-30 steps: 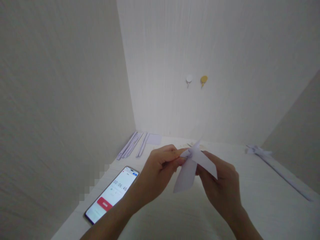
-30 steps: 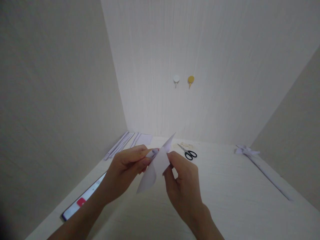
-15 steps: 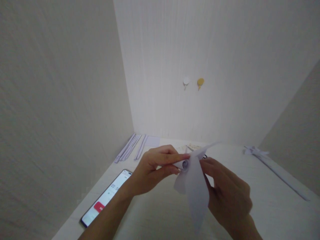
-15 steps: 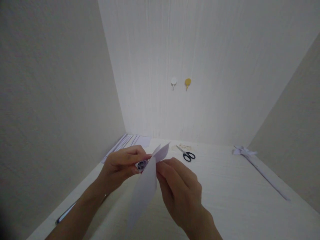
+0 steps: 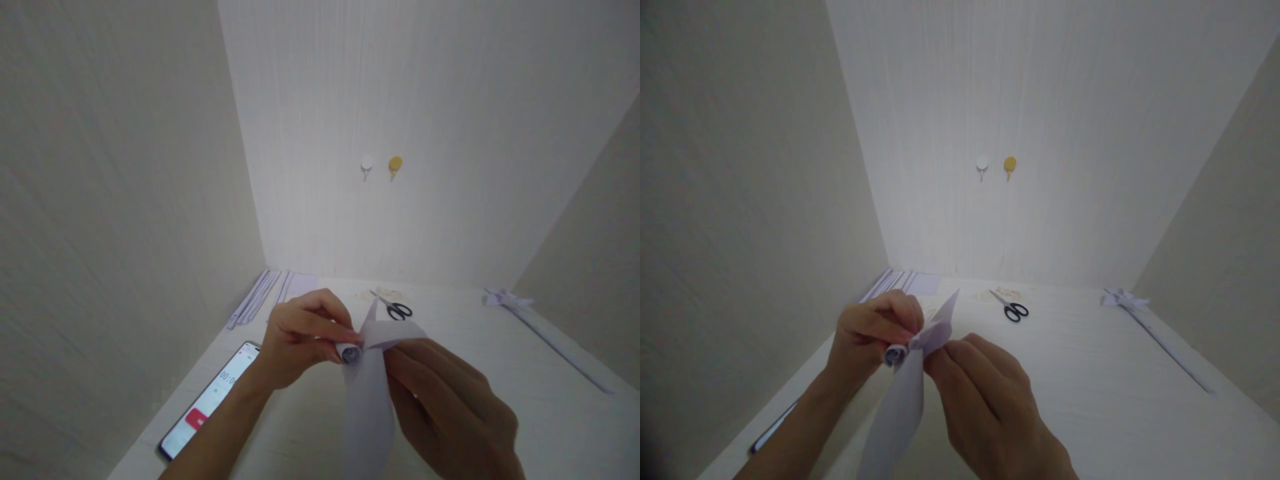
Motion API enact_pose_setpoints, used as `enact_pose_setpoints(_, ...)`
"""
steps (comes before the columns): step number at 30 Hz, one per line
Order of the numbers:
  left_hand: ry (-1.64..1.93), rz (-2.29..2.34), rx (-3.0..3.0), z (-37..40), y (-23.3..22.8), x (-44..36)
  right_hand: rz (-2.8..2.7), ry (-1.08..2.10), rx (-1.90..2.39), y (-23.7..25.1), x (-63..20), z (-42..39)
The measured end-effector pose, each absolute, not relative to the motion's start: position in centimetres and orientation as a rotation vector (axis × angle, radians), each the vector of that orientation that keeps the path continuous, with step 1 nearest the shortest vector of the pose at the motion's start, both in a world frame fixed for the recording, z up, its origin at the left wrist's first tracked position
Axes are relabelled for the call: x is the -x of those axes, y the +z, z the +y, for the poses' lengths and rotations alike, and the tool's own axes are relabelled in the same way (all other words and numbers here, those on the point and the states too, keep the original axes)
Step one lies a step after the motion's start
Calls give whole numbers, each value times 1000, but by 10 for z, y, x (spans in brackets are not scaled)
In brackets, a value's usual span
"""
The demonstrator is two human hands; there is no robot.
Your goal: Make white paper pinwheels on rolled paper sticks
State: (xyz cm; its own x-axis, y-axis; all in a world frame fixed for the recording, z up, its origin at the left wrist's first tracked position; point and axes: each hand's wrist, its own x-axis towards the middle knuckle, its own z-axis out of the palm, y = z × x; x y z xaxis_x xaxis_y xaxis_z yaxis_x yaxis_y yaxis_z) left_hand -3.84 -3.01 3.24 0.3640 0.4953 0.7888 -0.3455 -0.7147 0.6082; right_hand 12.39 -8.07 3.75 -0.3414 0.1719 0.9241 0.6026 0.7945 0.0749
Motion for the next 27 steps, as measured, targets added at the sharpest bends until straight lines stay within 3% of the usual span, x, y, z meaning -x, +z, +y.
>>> enact_pose_setpoints(21,1493,179,-1872,-26,24,29,-1837,-564,689,34,-123,-75)
enact_pose_setpoints(27,1460,287,-1999,-31,27,31,-1809,-359,813,39,-128,-70)
